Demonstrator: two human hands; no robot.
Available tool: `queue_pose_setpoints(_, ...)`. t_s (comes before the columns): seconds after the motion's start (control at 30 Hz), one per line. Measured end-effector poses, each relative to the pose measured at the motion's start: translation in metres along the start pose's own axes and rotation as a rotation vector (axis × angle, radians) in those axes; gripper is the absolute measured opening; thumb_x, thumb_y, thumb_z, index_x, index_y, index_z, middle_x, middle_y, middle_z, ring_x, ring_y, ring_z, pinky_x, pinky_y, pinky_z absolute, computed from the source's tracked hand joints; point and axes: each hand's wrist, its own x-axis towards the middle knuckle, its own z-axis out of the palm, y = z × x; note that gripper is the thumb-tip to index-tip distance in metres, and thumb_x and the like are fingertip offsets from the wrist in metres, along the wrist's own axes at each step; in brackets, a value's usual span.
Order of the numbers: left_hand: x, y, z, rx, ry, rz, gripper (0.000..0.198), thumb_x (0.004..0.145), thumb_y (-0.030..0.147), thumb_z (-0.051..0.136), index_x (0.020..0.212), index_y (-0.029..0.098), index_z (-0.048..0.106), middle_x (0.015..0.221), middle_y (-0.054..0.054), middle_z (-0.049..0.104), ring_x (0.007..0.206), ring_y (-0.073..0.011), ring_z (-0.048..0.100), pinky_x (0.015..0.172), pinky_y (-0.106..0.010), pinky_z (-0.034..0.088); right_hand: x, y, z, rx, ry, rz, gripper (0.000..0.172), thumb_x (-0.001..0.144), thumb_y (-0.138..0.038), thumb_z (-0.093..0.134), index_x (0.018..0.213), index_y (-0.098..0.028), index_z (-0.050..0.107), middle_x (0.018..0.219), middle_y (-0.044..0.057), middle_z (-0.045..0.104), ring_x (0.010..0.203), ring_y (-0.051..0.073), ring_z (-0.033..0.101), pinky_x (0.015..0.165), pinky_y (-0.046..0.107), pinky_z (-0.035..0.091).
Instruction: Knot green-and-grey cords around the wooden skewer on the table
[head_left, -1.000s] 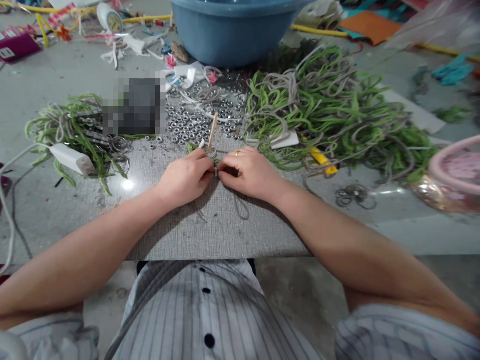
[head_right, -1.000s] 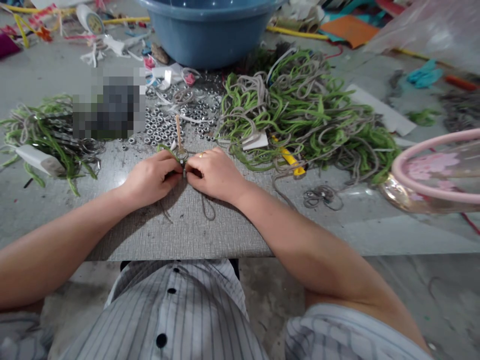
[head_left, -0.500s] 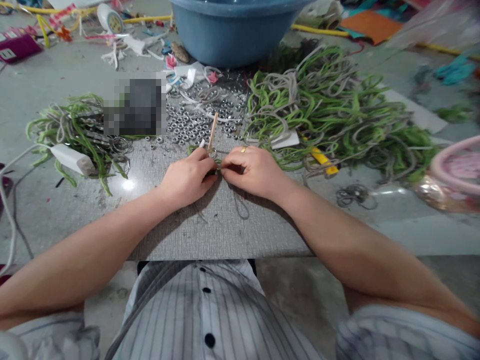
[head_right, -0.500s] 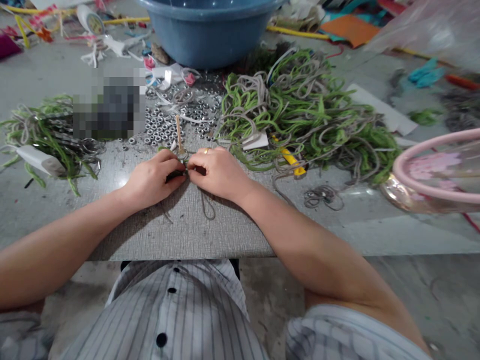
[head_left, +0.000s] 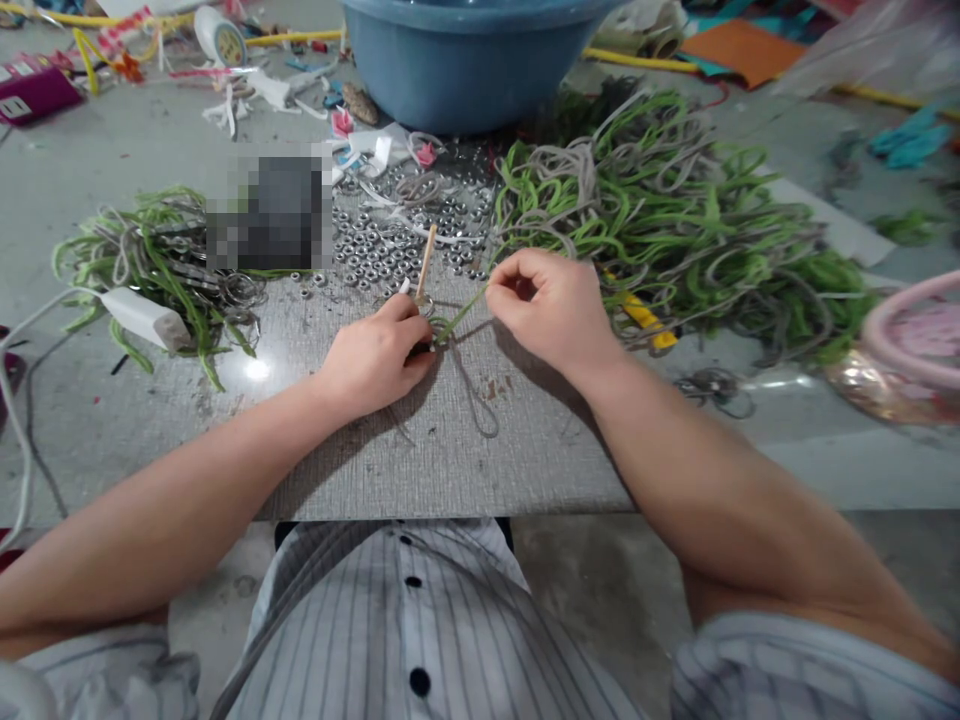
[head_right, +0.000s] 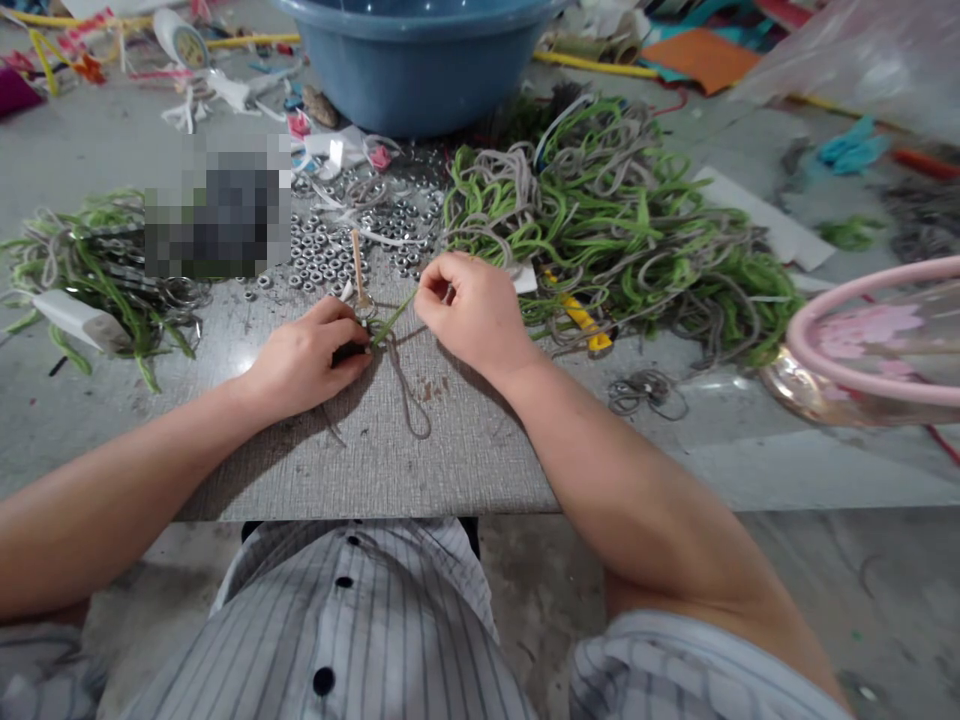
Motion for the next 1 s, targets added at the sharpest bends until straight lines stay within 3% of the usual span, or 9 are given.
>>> queue_pose_setpoints(0.4,0.000,-0.003,0.000,-0.020,0.010,0.033,0.020,0.086,0.024,0.052,0.091,0.013,0.068,0.107,-0.012,0.062,0.078,-0.0189,0.065,0.064,-0.030,0.054,0.009,0.022,-0.006,-0.290,0.041,0.126,0.010,0.071,-0.018,0.056,0.064,-0.024,0.052,0.067,0.004,0.062,0.062,0.020,0.054,0.061,0.035,0.040)
queue_pose_setpoints(0.57,0.001,-0.001,-0.004,-0.021,-0.042,0.021,0.023,0.088,0.024,0.050,0.094,0.011,0.068,0.109,-0.013,0.061,0.080,-0.0198,0.065,0.063,-0.030,0.053,0.009,0.028,-0.004,-0.393,0.007,0.089,0.007,0.073,-0.019,0.054,0.067,-0.023,0.056,0.069,0.004,0.062,0.066,0.020,0.055,0.061,0.033,0.042)
queue_pose_setpoints(0.73,-0.001,-0.001,-0.004,-0.015,-0.030,0.023,0.022,0.087,0.025,0.051,0.094,0.012,0.068,0.105,-0.012,0.061,0.078,-0.0193,0.065,0.064,-0.030,0.053,0.005,0.015,-0.002,-0.289,-0.037,-0.164,0.022,0.076,-0.013,0.050,0.088,-0.023,0.066,0.095,0.009,0.065,0.086,0.025,0.060,0.075,0.039,0.046)
queue_pose_setpoints(0.87,-0.001,-0.003,-0.001,-0.034,0.005,0.048,0.022,0.087,0.026,0.051,0.095,0.013,0.067,0.102,-0.011,0.060,0.078,-0.0186,0.064,0.067,-0.031,0.054,-0.002,0.002,0.004,-0.160,-0.217,-0.446,0.029,0.078,-0.011,0.047,0.087,-0.024,0.070,0.092,0.007,0.066,0.090,0.024,0.059,0.082,0.041,0.044)
queue_pose_setpoints(1.0,-0.002,-0.004,0.000,-0.039,-0.003,0.054,0.021,0.087,0.026,0.051,0.092,0.012,0.066,0.100,-0.011,0.060,0.079,-0.0188,0.064,0.068,-0.032,0.054,-0.007,-0.002,0.012,-0.138,-0.374,-0.546,0.028,0.078,-0.013,0.047,0.088,-0.021,0.072,0.091,0.008,0.066,0.087,0.023,0.057,0.080,0.039,0.042)
